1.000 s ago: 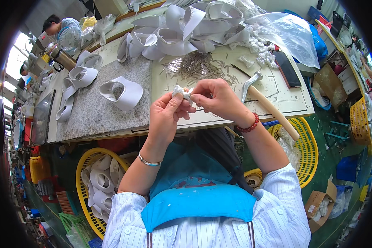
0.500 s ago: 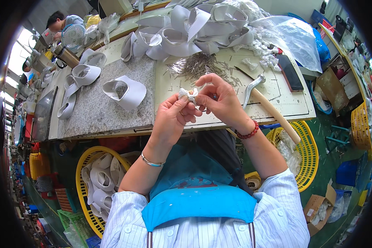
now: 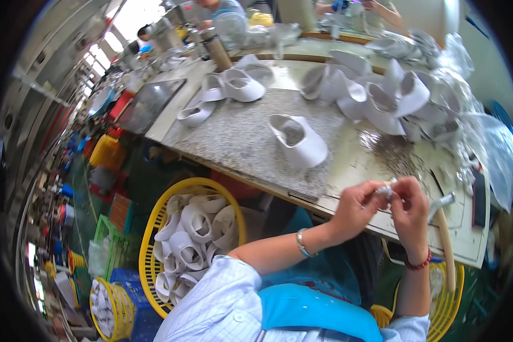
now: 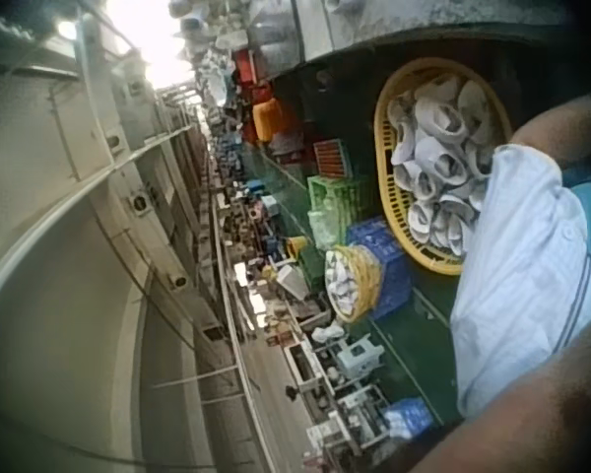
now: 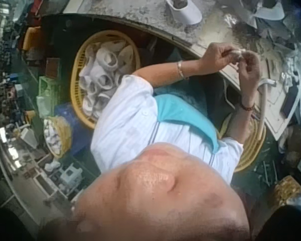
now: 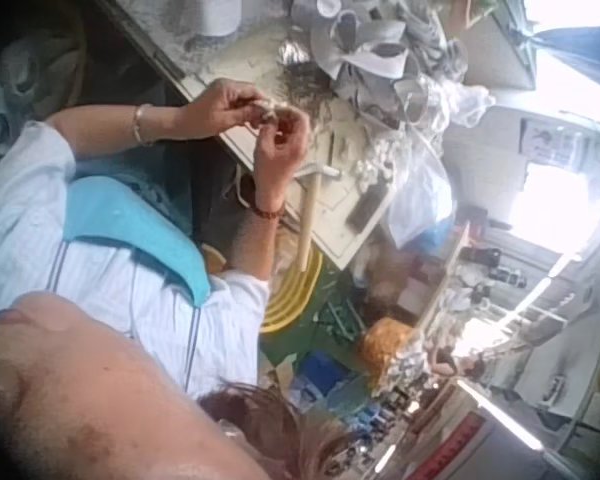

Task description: The person attaches decorative accessories into shoe uppers by hand and shapes the shoe parts using a metal hammer.

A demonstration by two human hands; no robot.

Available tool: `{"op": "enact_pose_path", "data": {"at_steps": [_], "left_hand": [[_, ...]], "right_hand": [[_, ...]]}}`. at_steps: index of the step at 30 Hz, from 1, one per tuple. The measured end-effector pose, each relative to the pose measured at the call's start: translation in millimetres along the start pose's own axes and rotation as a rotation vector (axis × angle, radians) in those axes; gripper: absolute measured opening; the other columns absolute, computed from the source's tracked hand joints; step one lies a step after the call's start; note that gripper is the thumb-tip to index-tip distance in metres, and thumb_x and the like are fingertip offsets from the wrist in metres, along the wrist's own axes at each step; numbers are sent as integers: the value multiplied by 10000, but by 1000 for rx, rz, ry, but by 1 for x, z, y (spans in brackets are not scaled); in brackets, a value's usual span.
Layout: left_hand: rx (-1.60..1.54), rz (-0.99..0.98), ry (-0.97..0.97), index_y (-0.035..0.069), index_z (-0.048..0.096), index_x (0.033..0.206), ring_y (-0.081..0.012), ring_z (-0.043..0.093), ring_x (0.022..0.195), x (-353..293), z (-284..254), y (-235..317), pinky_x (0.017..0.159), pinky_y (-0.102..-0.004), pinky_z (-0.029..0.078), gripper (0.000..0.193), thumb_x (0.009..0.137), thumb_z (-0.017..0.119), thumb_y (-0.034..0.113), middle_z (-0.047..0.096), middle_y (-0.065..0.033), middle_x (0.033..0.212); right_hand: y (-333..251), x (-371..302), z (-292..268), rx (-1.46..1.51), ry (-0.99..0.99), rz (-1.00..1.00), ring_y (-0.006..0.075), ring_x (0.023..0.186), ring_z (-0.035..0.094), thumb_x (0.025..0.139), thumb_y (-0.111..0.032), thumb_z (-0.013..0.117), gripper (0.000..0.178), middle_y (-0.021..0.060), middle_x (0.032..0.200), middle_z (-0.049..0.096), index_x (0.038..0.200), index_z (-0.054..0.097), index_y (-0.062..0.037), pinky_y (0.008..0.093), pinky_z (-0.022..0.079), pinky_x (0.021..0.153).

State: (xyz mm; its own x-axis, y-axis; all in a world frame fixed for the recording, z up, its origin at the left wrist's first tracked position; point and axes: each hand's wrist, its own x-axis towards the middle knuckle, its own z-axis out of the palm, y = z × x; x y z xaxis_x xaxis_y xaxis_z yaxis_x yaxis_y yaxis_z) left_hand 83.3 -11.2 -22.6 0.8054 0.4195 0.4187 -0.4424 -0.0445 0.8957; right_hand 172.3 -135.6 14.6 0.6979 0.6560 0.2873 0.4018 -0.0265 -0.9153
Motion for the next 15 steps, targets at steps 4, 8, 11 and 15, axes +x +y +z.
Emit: {"op": "enact_pose_path", "data": {"at_steps": [4,8,11,15], "left_hand": [[-94,-50,37,-2,621,1100,-50,624,764,1,-10,6,647,-208,516,196,983,579,150,662,-11,849],[-192,-184,-18,8,625,1064,-20,602,698,6,-11,9,589,-192,499,212,986,590,202,649,18,783],[-228,-206,-21,16,629,1043,-24,606,678,8,-13,11,558,-189,495,211,992,581,216,646,21,765],[-316,-247,-26,16,632,1037,-34,612,675,7,-11,11,552,-192,502,216,993,579,220,650,11,773]], "right_hand": [[-5,6,8,59,-39,7,35,691,571,860,73,517,145,-7,813,565,973,542,-15,172,456,566],[-2,8,6,158,-35,43,13,646,525,844,52,511,135,-22,788,545,957,543,-16,162,409,519],[-3,9,7,227,-35,66,8,647,478,845,52,508,118,-26,787,533,930,539,-22,166,393,558],[4,7,9,295,-10,-6,15,671,466,843,58,500,109,-30,786,522,898,527,-32,166,390,592]]}}
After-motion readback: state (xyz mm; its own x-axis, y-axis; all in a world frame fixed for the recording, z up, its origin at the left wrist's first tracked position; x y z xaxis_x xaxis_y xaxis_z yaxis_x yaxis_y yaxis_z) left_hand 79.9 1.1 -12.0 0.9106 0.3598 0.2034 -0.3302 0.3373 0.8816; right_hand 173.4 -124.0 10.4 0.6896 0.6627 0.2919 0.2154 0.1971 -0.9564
